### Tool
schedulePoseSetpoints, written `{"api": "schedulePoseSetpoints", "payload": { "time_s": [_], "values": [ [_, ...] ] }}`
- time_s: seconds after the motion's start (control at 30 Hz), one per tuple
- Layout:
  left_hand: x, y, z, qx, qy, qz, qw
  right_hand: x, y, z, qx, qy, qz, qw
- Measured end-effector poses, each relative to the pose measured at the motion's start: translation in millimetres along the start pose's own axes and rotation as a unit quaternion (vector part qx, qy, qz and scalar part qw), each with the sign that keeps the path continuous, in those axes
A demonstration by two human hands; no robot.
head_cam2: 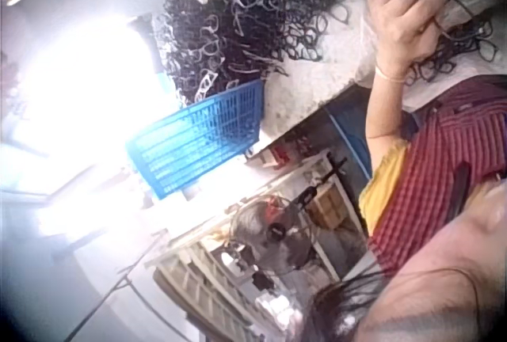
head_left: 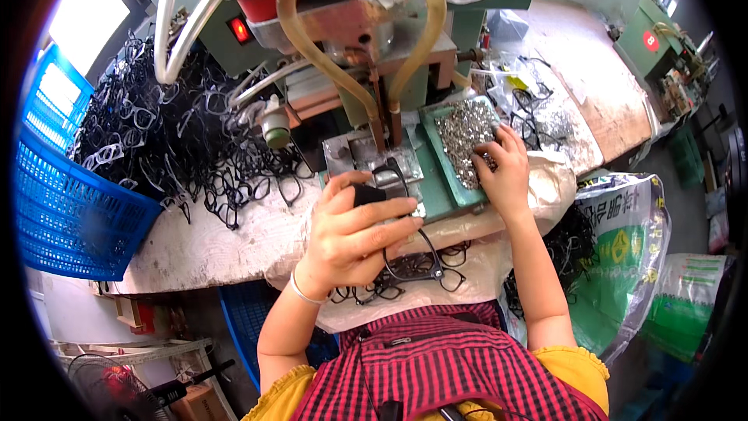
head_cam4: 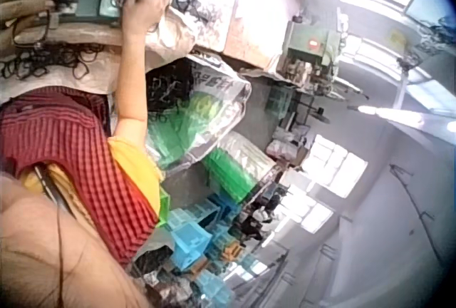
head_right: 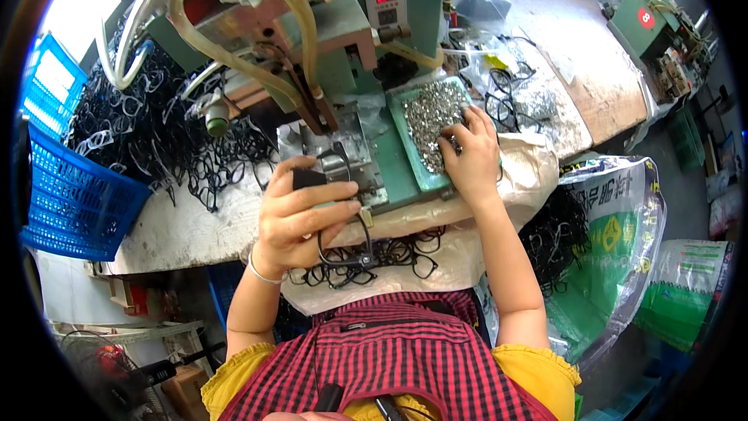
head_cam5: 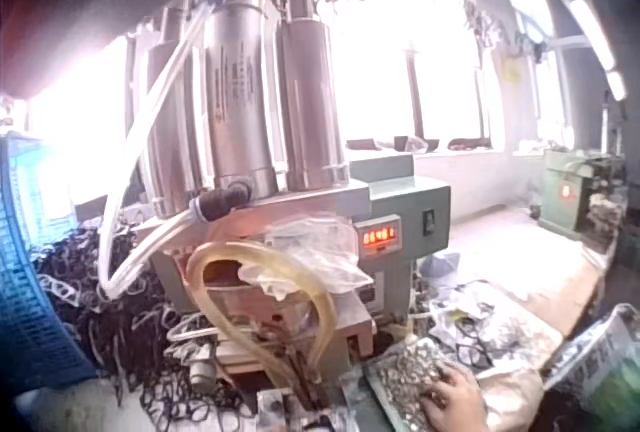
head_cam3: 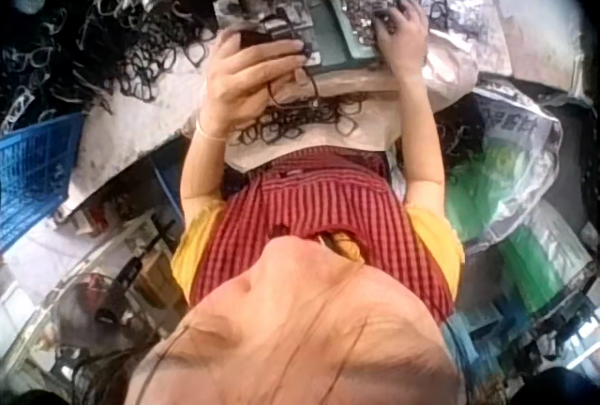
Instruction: The person repeatedly picks up black eyeglass frames from a pile, places them into a green jig on a machine, and presses a lever to attach small metal nose pads. The finished glasses are placed on the table.
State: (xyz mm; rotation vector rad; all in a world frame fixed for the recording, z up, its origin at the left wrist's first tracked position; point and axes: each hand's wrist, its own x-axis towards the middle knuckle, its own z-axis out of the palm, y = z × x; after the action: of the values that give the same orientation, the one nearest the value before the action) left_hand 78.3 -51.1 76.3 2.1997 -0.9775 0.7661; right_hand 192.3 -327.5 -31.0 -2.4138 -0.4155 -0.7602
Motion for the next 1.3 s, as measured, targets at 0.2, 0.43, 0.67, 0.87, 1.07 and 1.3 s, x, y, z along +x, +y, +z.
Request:
{"api": "schedulePoseSetpoints", "payload": {
  "time_s": [0.2,0.43,0.67,0.87,1.07,1.3],
  "values": [
    [-7.4,4.2,0.9,-0.004,0.007,-0.03,1.0,-0.9,-4.3,8.7,0.05,0.042,0.012,0.998],
    [8.2,77.4,-60.5,-0.567,0.19,-0.104,0.795,-8.3,-9.6,-2.2,0.167,0.068,0.088,0.98],
    [31.4,79.4,-96.4,-0.727,-0.098,0.144,0.664,-1.4,-32.7,7.0,0.216,0.046,0.112,0.969],
    [7.2,79.1,-117.2,-0.502,-0.495,0.181,0.686,6.9,-40.1,15.2,0.185,0.067,0.089,0.976],
    [-96.3,-66.5,-110.0,-0.08,0.214,-0.464,0.856,-7.6,-33.0,5.3,0.209,0.058,0.131,0.967],
    [-234.5,-157.8,-135.5,0.427,0.065,-0.4,0.809,-8.6,-57.8,-40.4,0.249,0.017,0.088,0.964]
  ]
}}
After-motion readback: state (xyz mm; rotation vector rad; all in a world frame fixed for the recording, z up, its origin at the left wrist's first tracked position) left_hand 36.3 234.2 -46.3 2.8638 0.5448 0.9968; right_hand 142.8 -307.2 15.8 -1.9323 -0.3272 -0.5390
